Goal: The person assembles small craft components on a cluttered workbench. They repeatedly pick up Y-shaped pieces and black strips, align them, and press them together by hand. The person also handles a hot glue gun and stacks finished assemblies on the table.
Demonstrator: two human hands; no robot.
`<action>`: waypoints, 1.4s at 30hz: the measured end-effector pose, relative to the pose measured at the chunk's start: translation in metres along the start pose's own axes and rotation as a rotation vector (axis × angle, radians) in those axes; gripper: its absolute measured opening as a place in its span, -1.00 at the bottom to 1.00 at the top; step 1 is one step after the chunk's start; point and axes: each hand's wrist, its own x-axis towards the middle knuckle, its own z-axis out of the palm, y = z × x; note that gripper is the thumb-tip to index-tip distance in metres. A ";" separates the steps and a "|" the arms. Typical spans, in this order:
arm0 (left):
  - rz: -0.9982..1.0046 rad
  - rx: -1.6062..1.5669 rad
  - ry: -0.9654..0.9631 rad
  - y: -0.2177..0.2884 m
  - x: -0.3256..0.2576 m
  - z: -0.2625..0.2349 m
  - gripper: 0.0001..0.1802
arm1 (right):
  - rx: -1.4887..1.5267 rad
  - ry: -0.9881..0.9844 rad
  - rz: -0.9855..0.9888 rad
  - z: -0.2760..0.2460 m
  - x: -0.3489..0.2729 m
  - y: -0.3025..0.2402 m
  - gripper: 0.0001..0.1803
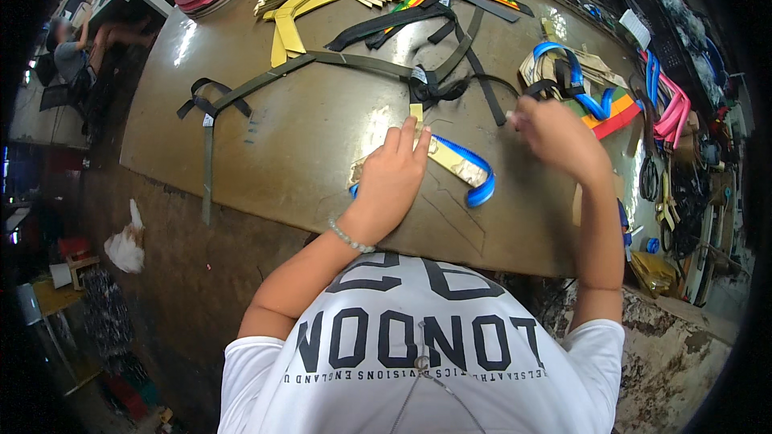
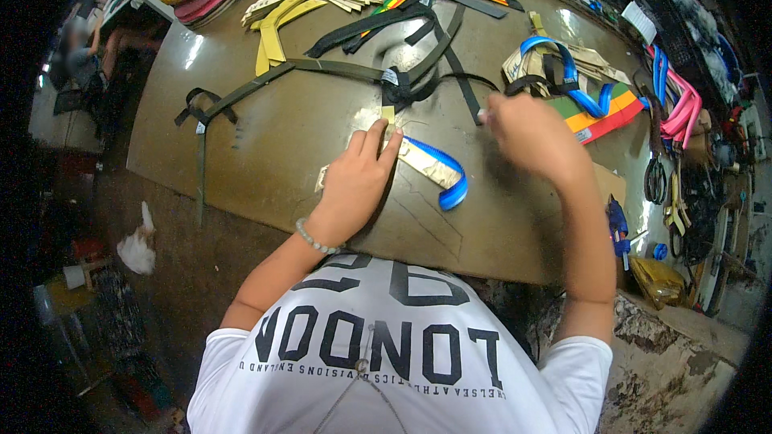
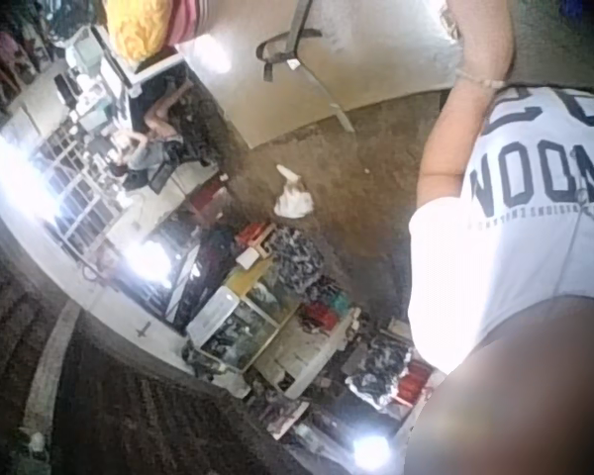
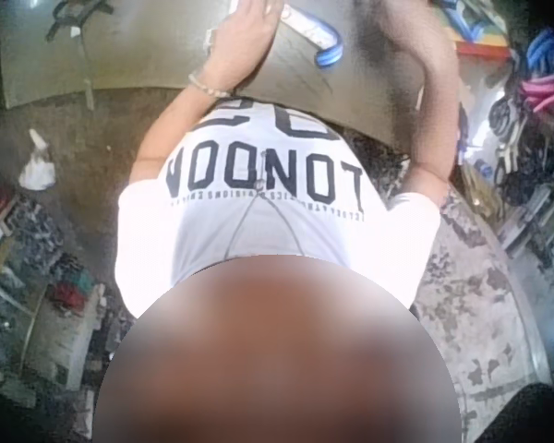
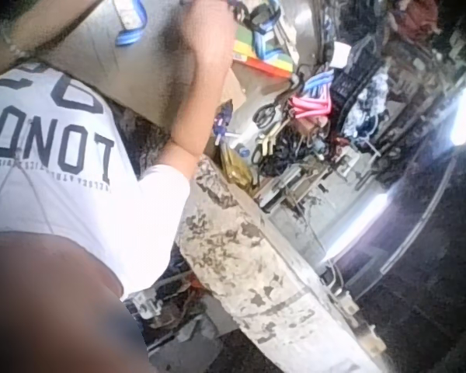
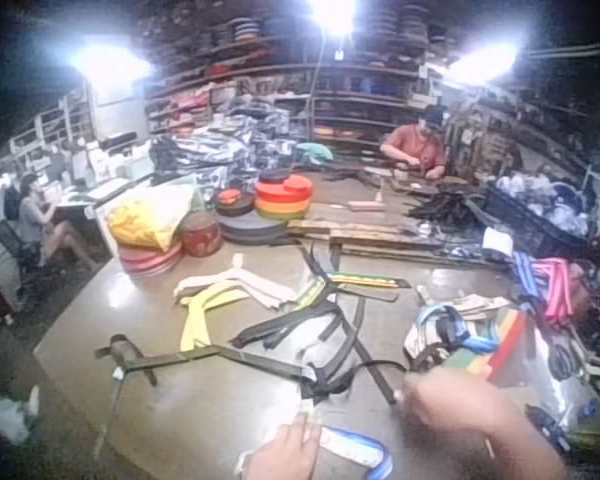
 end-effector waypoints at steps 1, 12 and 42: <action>0.009 -0.038 -0.019 -0.001 -0.003 -0.002 -0.48 | 0.058 0.016 -0.025 0.002 -0.017 -0.010 -0.71; -0.129 -0.850 0.087 -0.021 -0.009 -0.008 -0.67 | 0.452 0.618 -0.372 0.127 -0.029 -0.066 -0.78; -0.084 -0.466 -0.084 -0.029 -0.016 -0.045 -0.80 | 0.483 0.551 -0.274 0.122 -0.033 -0.061 -0.75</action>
